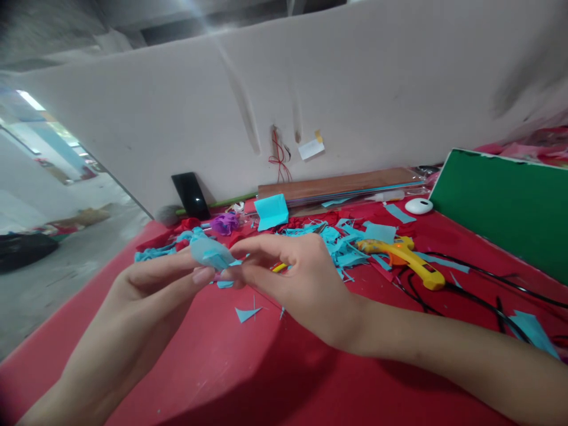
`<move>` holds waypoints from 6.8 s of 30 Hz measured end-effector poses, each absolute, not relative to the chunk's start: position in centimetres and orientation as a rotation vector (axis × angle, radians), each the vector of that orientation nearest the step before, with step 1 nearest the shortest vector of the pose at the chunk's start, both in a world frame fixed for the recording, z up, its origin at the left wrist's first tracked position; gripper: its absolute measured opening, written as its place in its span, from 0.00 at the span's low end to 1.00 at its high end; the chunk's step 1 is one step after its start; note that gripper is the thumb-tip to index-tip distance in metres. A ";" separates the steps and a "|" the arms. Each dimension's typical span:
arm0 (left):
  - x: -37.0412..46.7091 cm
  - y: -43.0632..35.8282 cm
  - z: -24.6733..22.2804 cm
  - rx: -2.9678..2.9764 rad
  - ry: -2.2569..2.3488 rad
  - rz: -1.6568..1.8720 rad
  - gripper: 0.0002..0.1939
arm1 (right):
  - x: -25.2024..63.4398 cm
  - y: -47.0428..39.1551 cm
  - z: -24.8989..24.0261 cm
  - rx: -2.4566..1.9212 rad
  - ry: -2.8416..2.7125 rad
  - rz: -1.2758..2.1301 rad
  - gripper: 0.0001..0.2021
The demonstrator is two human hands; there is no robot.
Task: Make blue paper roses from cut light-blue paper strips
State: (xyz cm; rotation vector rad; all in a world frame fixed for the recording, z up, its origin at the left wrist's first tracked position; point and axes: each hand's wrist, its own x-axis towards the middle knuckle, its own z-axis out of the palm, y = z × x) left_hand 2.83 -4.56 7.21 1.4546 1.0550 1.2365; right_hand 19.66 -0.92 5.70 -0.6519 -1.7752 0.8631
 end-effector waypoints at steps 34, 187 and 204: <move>2.4 -5.0 7.5 1.815 1.006 1.285 0.14 | 20.2 -1.4 6.5 -0.561 -1.928 0.645 0.03; 2.7 -6.3 9.0 2.551 1.090 1.255 0.13 | 20.5 -1.9 6.1 -0.195 -2.044 -0.036 0.04; 2.3 -6.2 9.6 2.807 1.147 1.090 0.12 | 21.2 -1.8 7.0 -0.266 -2.239 -0.183 0.13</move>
